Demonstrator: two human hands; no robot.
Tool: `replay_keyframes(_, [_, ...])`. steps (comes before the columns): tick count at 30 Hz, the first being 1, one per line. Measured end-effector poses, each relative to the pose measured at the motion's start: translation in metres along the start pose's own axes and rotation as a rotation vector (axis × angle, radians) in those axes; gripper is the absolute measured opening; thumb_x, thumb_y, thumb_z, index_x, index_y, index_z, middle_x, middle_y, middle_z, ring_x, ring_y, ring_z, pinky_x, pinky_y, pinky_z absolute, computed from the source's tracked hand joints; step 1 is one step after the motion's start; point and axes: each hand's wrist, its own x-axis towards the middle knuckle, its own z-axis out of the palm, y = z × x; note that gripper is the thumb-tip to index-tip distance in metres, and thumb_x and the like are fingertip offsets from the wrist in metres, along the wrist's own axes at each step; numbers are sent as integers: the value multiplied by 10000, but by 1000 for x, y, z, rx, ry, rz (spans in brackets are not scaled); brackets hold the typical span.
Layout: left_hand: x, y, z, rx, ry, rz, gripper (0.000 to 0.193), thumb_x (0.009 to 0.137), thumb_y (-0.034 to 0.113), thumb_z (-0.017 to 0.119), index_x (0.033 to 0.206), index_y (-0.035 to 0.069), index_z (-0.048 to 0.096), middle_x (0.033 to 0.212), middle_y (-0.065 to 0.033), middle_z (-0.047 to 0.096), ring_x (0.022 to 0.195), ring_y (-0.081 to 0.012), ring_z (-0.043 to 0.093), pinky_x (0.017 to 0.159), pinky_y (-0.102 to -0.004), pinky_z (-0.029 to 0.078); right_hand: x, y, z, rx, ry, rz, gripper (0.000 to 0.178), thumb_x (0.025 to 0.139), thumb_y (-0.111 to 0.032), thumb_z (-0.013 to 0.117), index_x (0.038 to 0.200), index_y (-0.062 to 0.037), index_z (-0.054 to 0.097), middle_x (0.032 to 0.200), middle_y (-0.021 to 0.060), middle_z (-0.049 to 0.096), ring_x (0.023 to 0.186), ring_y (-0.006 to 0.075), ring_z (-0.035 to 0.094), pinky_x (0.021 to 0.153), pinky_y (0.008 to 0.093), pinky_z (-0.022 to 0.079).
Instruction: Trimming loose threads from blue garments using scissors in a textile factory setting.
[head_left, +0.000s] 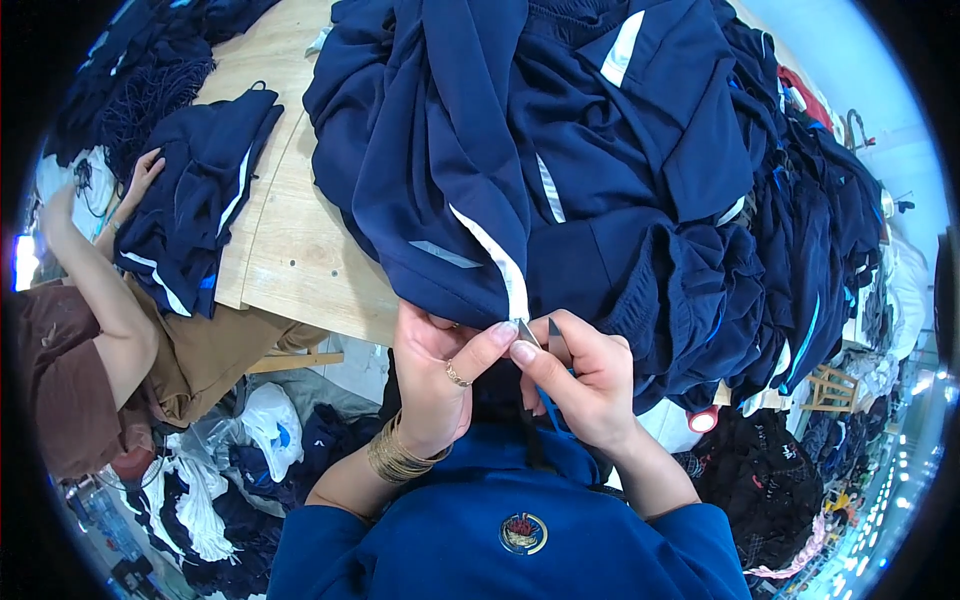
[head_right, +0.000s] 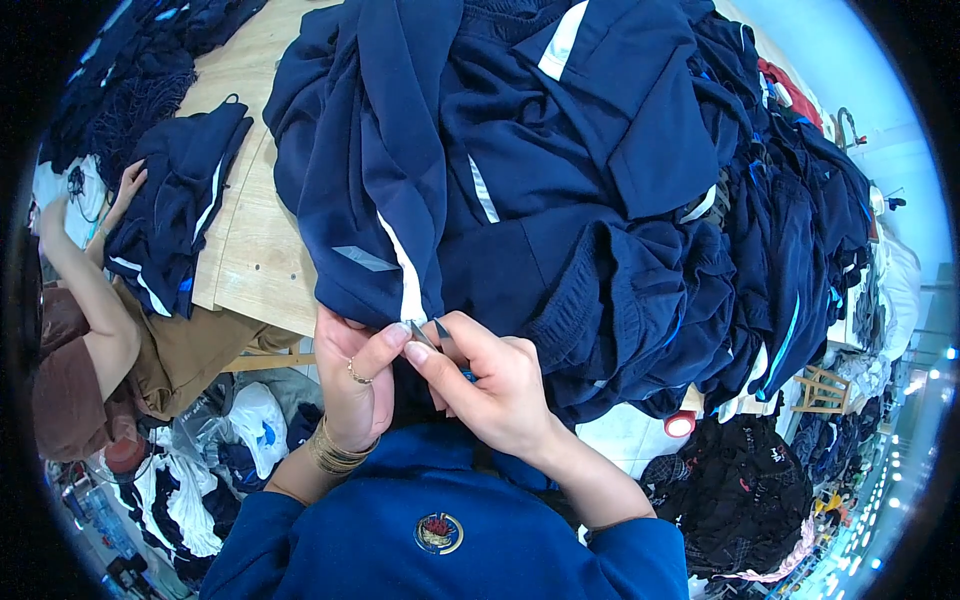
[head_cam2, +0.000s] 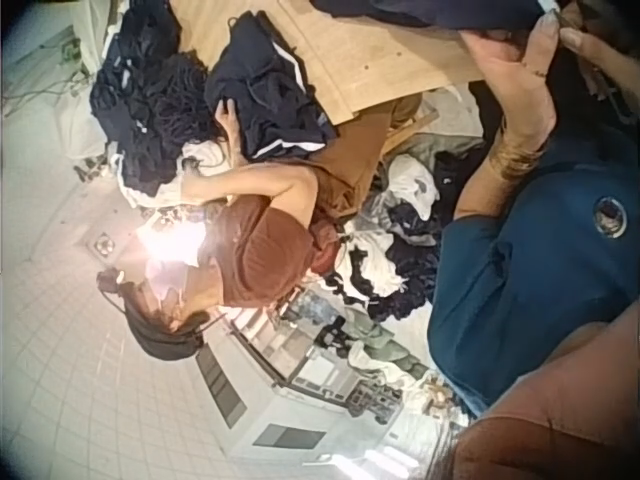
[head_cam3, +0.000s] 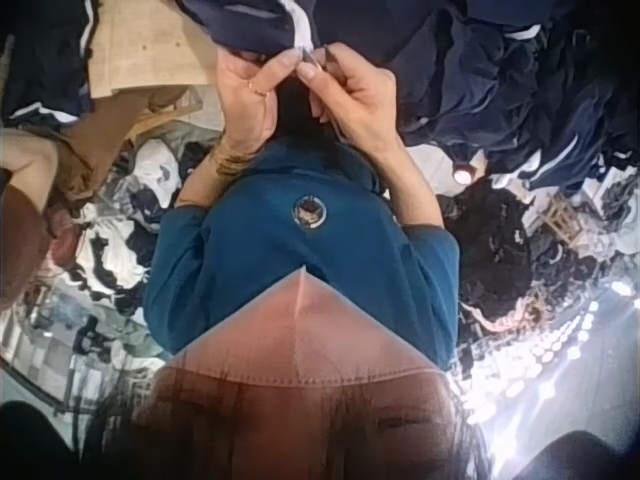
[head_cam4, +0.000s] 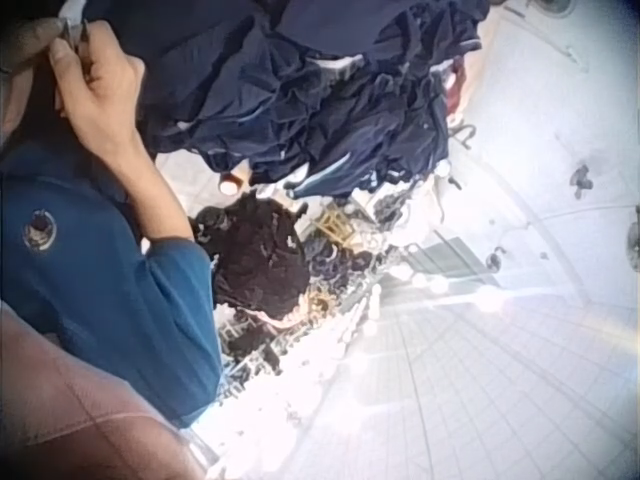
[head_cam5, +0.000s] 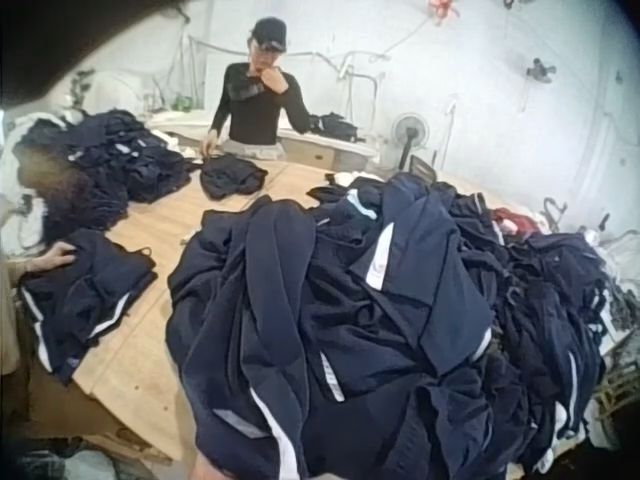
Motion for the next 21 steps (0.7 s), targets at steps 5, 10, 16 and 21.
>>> replay_keyframes(5, [0,0,0,-8,-5,-15,554,739,-97,606,1205,7,325,1015,-124,554,904,-171,590,821,-306,482,0,6,1,-44,10,-96,105,869,-95,568,805,-13,552,511,-3,551,434,40,520,395,176,354])
replay_keyframes(10, [0,3,-1,-122,-19,-187,495,752,-70,607,1174,6,359,983,-116,568,880,-167,598,809,-296,483,1,7,-2,-26,4,-109,114,870,-88,562,790,-9,544,512,1,550,435,46,518,396,180,352])
replay_keyframes(16, [0,1,-5,-58,-28,-165,477,763,-54,612,1165,5,362,966,-113,570,841,-162,608,774,-287,495,1,0,-5,-5,-47,-87,123,871,-91,557,787,-2,543,505,5,539,430,46,509,395,188,351])
replay_keyframes(21, [0,0,-3,-31,-37,-56,521,764,-56,610,1197,-1,326,973,-117,565,843,-156,608,763,-288,512,1,-3,-6,-10,-61,-56,144,876,-109,556,775,-8,539,497,7,534,428,48,508,393,191,348])
